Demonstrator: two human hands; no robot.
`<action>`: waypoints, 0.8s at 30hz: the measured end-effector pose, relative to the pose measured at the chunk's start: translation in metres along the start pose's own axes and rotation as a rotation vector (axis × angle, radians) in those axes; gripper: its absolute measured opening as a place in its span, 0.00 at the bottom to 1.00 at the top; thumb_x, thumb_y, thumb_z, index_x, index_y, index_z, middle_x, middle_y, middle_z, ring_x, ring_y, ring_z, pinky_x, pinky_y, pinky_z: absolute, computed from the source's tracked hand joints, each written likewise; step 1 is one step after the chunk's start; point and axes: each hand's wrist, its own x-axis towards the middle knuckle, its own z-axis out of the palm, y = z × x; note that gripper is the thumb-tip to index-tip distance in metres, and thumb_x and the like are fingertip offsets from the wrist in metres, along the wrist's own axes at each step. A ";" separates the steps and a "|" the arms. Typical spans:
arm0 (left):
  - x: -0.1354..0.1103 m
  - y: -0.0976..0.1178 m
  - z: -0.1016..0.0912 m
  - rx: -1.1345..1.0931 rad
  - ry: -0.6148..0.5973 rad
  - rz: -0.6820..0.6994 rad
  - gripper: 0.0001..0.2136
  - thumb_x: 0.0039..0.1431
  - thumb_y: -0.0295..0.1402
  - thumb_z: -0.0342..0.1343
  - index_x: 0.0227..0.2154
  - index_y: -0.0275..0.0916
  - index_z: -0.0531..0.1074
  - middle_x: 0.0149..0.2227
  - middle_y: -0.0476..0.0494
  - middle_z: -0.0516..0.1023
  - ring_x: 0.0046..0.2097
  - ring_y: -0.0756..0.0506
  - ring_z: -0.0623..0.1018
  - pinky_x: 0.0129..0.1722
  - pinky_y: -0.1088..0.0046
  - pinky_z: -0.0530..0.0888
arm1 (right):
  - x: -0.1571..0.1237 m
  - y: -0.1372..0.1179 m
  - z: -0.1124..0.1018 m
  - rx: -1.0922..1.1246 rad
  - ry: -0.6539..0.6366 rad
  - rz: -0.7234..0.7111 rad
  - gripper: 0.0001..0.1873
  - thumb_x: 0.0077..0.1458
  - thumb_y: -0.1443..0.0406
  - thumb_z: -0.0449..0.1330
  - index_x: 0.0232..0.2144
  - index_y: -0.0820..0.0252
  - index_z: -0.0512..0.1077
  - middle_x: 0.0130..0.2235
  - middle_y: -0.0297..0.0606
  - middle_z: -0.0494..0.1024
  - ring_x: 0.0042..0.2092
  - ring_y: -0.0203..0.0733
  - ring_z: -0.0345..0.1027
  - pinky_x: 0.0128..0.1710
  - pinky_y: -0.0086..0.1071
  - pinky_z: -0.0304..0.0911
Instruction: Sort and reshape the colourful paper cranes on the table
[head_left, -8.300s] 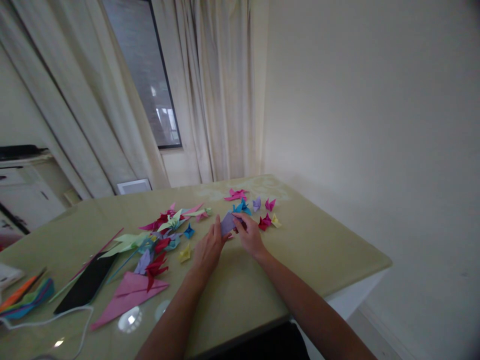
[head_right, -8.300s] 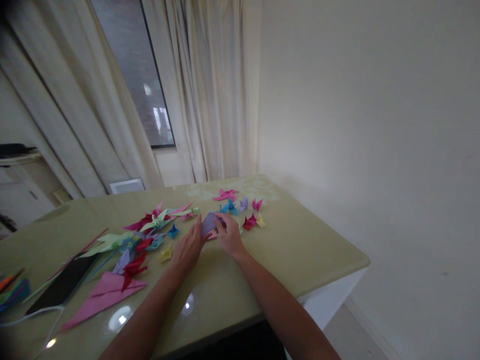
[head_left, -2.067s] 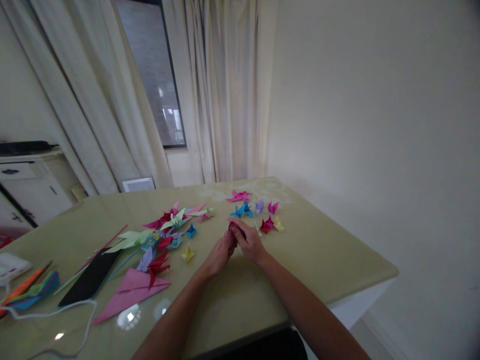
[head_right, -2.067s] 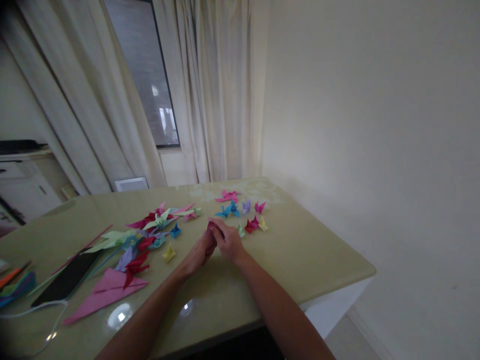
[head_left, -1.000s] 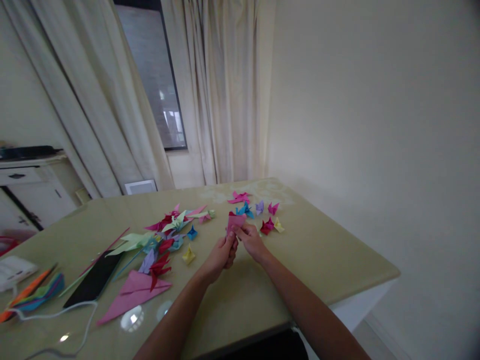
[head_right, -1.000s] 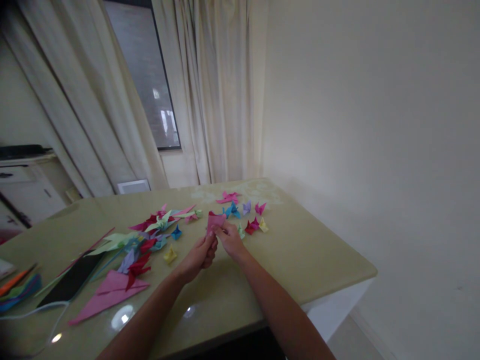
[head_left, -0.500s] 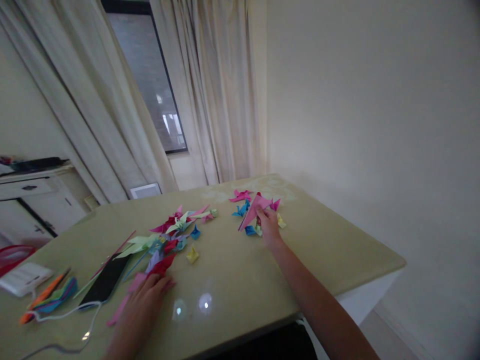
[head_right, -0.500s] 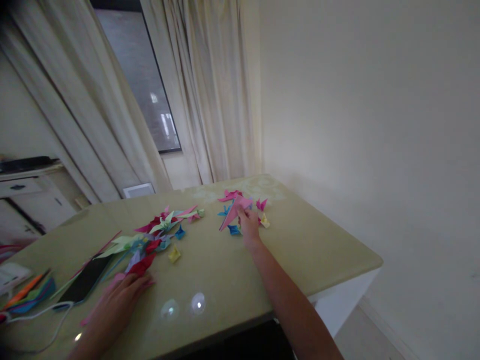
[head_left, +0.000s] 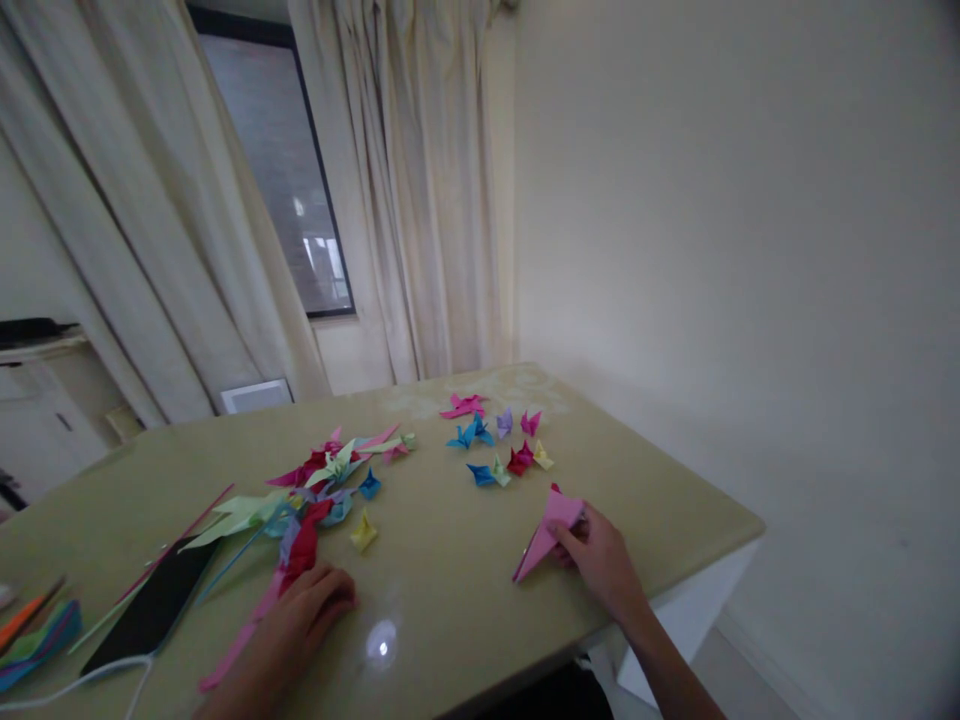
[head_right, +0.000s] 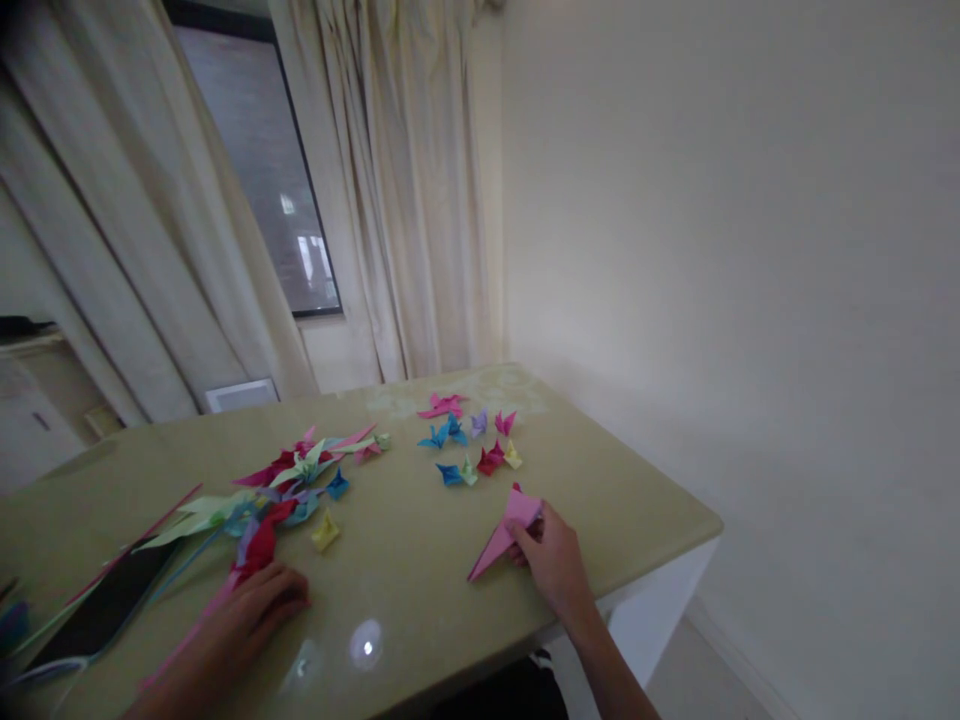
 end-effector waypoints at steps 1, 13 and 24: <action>0.002 0.006 0.005 -0.020 -0.013 0.008 0.14 0.68 0.42 0.50 0.35 0.46 0.79 0.40 0.43 0.82 0.44 0.40 0.80 0.49 0.65 0.77 | -0.001 0.001 0.000 -0.126 0.050 -0.021 0.16 0.56 0.51 0.62 0.37 0.57 0.74 0.30 0.41 0.83 0.30 0.50 0.79 0.31 0.39 0.72; 0.031 0.033 0.008 -0.037 -0.211 0.050 0.11 0.66 0.39 0.51 0.33 0.43 0.75 0.38 0.44 0.78 0.40 0.43 0.77 0.43 0.68 0.72 | -0.019 -0.010 -0.021 -0.706 0.301 -0.121 0.32 0.64 0.47 0.59 0.60 0.64 0.70 0.52 0.56 0.79 0.43 0.57 0.79 0.39 0.41 0.69; 0.099 0.114 -0.060 -0.480 0.386 0.085 0.14 0.63 0.47 0.59 0.38 0.40 0.74 0.33 0.48 0.78 0.34 0.46 0.76 0.35 0.72 0.73 | -0.030 -0.086 0.065 -0.022 -0.105 -0.527 0.23 0.63 0.49 0.65 0.54 0.54 0.76 0.43 0.40 0.78 0.31 0.39 0.68 0.33 0.33 0.66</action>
